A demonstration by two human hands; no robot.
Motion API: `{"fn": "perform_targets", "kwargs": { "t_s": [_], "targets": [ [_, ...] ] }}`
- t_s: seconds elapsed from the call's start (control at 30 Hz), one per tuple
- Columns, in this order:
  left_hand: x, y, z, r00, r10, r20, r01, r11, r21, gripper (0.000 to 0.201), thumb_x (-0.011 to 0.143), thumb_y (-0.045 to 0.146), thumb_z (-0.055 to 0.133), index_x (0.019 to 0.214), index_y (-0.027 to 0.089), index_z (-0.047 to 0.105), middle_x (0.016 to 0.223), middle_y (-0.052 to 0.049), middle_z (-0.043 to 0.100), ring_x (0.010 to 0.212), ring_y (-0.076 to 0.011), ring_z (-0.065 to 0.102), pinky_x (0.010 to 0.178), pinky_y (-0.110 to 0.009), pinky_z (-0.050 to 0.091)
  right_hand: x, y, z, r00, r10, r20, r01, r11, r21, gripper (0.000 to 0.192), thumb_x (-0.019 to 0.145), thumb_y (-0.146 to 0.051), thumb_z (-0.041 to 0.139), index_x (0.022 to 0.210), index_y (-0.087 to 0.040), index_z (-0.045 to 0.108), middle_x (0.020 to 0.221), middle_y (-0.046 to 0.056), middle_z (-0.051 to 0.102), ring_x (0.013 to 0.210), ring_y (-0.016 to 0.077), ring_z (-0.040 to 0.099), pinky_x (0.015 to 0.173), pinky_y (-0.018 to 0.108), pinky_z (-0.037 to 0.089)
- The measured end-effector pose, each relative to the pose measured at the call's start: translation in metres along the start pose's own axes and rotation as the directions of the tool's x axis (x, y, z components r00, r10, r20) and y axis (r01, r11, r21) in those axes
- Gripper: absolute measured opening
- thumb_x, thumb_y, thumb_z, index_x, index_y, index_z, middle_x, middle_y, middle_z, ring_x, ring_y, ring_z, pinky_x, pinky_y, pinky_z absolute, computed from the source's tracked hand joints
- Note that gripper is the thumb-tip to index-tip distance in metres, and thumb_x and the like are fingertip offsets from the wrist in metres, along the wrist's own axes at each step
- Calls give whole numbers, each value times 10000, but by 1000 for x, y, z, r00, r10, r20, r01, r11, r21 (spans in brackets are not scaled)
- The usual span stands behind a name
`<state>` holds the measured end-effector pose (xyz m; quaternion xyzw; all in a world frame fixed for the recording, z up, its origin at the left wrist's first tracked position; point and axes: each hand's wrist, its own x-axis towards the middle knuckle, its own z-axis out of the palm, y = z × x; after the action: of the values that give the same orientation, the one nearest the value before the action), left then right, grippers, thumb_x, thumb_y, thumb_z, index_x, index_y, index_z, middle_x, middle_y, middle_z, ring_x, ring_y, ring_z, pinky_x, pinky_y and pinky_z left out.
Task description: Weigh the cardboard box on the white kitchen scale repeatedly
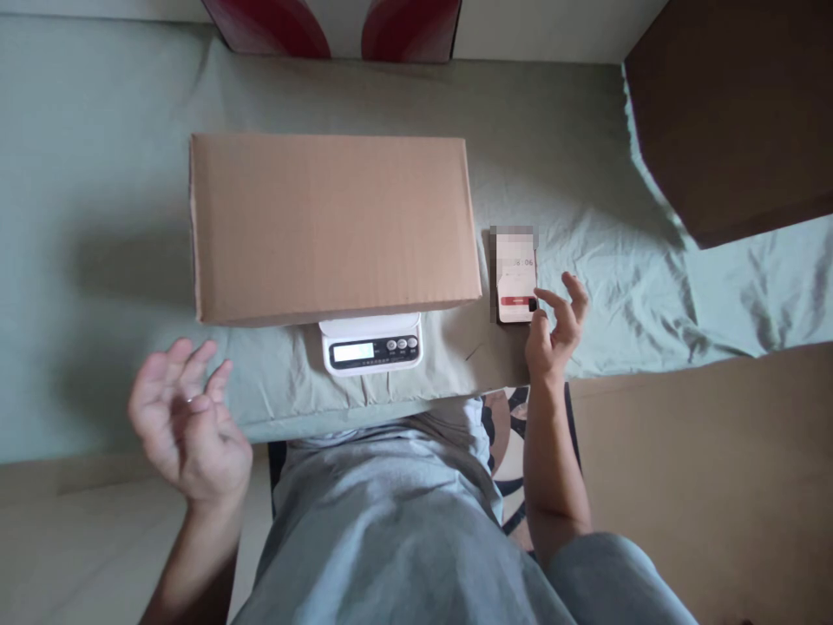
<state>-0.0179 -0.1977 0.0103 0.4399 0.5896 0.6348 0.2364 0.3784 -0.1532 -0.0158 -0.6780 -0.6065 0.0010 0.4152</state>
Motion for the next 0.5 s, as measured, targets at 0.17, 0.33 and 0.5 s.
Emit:
{"fn": "perform_targets", "kwargs": {
  "t_s": [0.17,0.33,0.5],
  "targets": [
    [0,-1,0,1000,-5,-26,5,1000,-5,611,637,249,603,1246,257,564,1284,-73,598,1151,-279,597,929,-492,497,-1,-6,-2,999,7,-47,-6,1000,21,325,796,-170,437,1050,-244,625,1368,34,488,1339,250,411,1115,565,327],
    [0,0,1,1000,22,-14,-23,998,-57,619,619,200,605,1234,268,597,1266,-66,615,1133,-271,606,898,-441,510,-2,-4,-1,998,30,-58,-30,1000,9,394,810,-203,440,1184,-240,555,1346,70,492,1305,265,442,1074,583,362],
    [1,0,1,1000,28,-10,-29,998,-52,623,613,192,590,1231,279,603,1262,-53,626,1129,-262,612,865,-417,520,-4,-3,-1,999,37,-32,-36,999,37,396,829,-221,448,1211,-268,541,1359,53,476,1311,260,427,1083,562,350]
  ]
}}
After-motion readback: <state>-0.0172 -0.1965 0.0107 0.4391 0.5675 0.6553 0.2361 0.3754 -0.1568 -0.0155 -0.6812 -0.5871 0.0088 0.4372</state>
